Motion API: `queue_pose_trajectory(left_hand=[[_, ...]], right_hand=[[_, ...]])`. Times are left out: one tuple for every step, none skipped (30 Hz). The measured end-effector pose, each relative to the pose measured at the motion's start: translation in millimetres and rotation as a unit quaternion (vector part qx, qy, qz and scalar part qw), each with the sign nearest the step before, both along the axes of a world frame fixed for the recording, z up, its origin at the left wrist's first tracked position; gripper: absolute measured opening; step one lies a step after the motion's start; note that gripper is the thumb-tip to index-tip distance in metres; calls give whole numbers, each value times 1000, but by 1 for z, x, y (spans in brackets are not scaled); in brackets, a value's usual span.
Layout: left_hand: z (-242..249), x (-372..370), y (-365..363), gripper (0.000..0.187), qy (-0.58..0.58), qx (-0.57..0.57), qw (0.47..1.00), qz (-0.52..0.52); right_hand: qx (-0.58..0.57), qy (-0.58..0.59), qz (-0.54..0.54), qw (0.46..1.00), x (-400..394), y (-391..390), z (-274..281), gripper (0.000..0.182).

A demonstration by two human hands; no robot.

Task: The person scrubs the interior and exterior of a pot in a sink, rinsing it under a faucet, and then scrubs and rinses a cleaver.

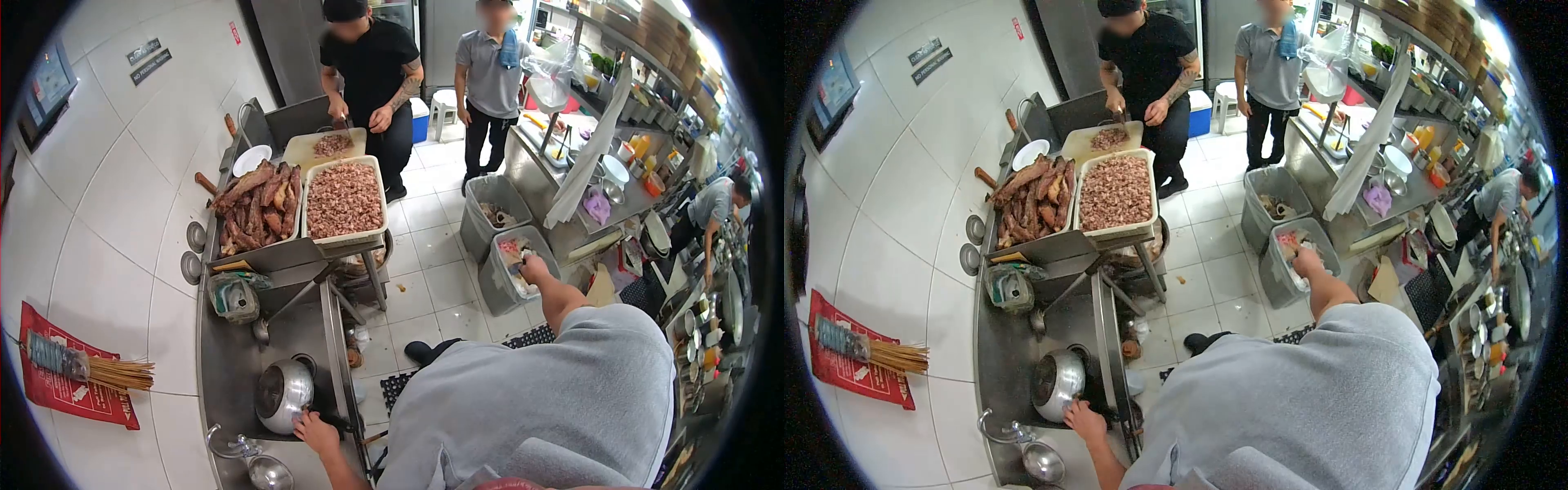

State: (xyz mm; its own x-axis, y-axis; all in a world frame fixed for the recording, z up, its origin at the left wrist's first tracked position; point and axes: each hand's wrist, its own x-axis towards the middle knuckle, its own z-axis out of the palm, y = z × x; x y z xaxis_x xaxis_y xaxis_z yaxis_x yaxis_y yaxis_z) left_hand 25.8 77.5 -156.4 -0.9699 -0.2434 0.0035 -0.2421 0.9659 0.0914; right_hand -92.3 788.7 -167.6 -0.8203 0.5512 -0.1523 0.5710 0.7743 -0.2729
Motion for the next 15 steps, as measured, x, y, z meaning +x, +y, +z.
queue_pose_trajectory(left_hand=[[-1,0,-1,21,2,0,1000,1],[-1,0,-4,23,-25,-6,1000,15],[-2,-1,-5,24,-50,-12,998,29],[0,-2,-4,24,-49,-12,998,29],[4,-3,-4,25,-85,2,994,68],[6,-3,-3,26,-120,16,987,106],[4,-3,-3,26,-120,16,987,106],[-1,-1,-4,27,-105,15,989,108],[-3,1,-4,27,-90,14,990,109],[-2,2,-2,27,-90,13,990,111],[-1,2,0,29,-76,22,989,121],[-1,2,2,30,-61,30,989,132],[-1,3,2,30,-61,29,989,134],[-4,3,2,31,-58,44,986,149],[-7,3,3,32,-55,58,983,164]], right_hand=[[-8,10,10,1000,-8,-3,5,31],[-8,11,10,1000,-15,-12,15,31],[-8,13,10,1000,-21,-21,25,32],[-8,14,10,1000,-26,-30,35,33],[-8,15,10,1000,-31,-33,35,33],[-20,44,31,998,-35,-35,33,30],[-31,72,52,996,-39,-36,31,27],[-32,72,52,996,-40,-37,29,27],[-32,75,57,995,-42,-37,27,28],[-32,79,62,994,-44,-36,24,28],[-33,79,64,994,-43,-33,21,28],[-15,78,75,994,-40,-30,19,31],[3,76,86,993,-36,-27,16,34],[1,75,88,993,-34,-25,12,34],[-3,64,62,996,-32,-22,9,34]])
